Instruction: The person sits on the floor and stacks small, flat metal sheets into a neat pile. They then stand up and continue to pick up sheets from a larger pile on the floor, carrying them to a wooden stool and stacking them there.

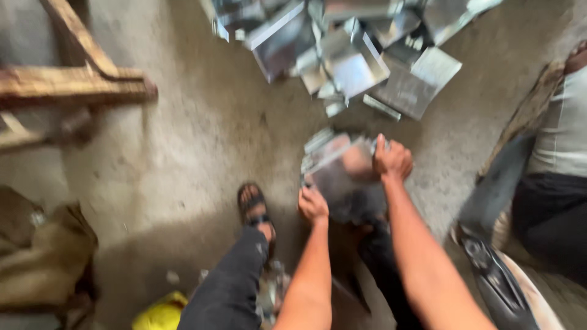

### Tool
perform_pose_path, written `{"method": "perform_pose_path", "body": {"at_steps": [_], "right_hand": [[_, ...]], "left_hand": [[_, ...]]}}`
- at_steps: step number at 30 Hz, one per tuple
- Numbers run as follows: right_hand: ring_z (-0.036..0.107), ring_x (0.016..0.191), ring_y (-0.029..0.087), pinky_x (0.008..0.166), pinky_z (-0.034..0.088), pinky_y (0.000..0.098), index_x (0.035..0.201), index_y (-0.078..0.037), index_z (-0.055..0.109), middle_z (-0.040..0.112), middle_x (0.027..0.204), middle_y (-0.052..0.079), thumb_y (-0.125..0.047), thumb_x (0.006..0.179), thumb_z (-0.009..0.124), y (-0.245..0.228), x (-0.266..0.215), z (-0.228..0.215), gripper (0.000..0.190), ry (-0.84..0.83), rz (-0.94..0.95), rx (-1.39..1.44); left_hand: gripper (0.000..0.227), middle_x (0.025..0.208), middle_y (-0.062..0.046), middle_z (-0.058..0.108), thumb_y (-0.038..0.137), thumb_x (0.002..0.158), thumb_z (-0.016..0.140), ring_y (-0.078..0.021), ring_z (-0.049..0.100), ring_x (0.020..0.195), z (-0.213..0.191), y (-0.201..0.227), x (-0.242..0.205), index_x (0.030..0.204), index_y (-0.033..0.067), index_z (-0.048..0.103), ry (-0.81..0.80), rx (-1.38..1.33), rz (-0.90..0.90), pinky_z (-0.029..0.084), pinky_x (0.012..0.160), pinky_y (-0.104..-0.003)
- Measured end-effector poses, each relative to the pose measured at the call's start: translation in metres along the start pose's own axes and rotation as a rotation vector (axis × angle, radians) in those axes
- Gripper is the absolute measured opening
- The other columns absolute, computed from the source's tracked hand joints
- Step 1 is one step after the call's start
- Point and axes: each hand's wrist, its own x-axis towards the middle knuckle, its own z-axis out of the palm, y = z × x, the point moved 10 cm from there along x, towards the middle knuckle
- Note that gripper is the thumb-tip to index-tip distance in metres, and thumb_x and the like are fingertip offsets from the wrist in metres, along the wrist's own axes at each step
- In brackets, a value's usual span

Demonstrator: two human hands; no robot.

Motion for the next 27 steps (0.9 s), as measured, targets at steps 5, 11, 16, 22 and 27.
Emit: {"method": "perform_pose_path", "body": {"at_steps": [5, 11, 16, 22, 27], "right_hand": [[0.066, 0.090, 0.048, 0.083, 0.050, 0.0553, 0.093, -0.006, 0.079, 0.071, 0.092, 0.027, -0.062, 0.098, 0.050, -0.004, -0.005, -0.015, 0.063, -0.150, 0.094, 0.002], [0.067, 0.087, 0.047, 0.079, 0.048, 0.0562, 0.089, -0.003, 0.077, 0.072, 0.089, 0.026, -0.060, 0.100, 0.044, 0.003, -0.066, -0.059, 0.067, -0.121, 0.129, 0.188], [0.067, 0.082, 0.046, 0.077, 0.048, 0.0554, 0.086, 0.004, 0.074, 0.071, 0.083, 0.028, -0.066, 0.104, 0.038, -0.008, -0.161, -0.115, 0.081, -0.266, 0.224, 0.247], [0.065, 0.087, 0.046, 0.081, 0.049, 0.0558, 0.090, 0.012, 0.072, 0.071, 0.086, 0.030, -0.068, 0.103, 0.044, -0.110, -0.256, -0.200, 0.086, -0.408, 0.381, 0.207], [0.054, 0.065, 0.026, 0.062, 0.043, 0.0447, 0.085, 0.002, 0.066, 0.062, 0.071, 0.010, -0.071, 0.101, 0.044, -0.236, -0.318, -0.291, 0.078, -0.485, 0.360, 0.445]], "left_hand": [[0.046, 0.087, -0.023, 0.071, 0.046, 0.102, 0.045, -0.0506, 0.065, 0.083, -0.007, 0.007, 0.004, 0.101, 0.0099, 0.074, -0.182, 0.100, -0.076, 0.049, 0.070, -0.059], [0.051, 0.087, -0.025, 0.070, 0.051, 0.106, 0.045, -0.0517, 0.064, 0.089, -0.078, 0.063, 0.019, 0.090, 0.0073, 0.067, -0.384, 0.132, 0.091, 0.049, 0.078, -0.061], [0.053, 0.094, -0.029, 0.069, 0.060, 0.098, 0.048, -0.0567, 0.061, 0.090, -0.193, 0.101, 0.024, 0.101, 0.0123, 0.072, -0.435, 0.172, 0.082, 0.050, 0.079, -0.063], [0.061, 0.083, -0.025, 0.070, 0.061, 0.099, 0.053, -0.0483, 0.067, 0.086, -0.337, 0.115, 0.041, 0.079, 0.0057, 0.068, -0.401, 0.190, 0.039, 0.053, 0.072, -0.058], [0.056, 0.078, -0.023, 0.070, 0.060, 0.092, 0.058, -0.0478, 0.067, 0.078, -0.477, 0.176, 0.079, 0.076, 0.0074, 0.071, -0.305, 0.031, -0.030, 0.051, 0.067, -0.057]]}}
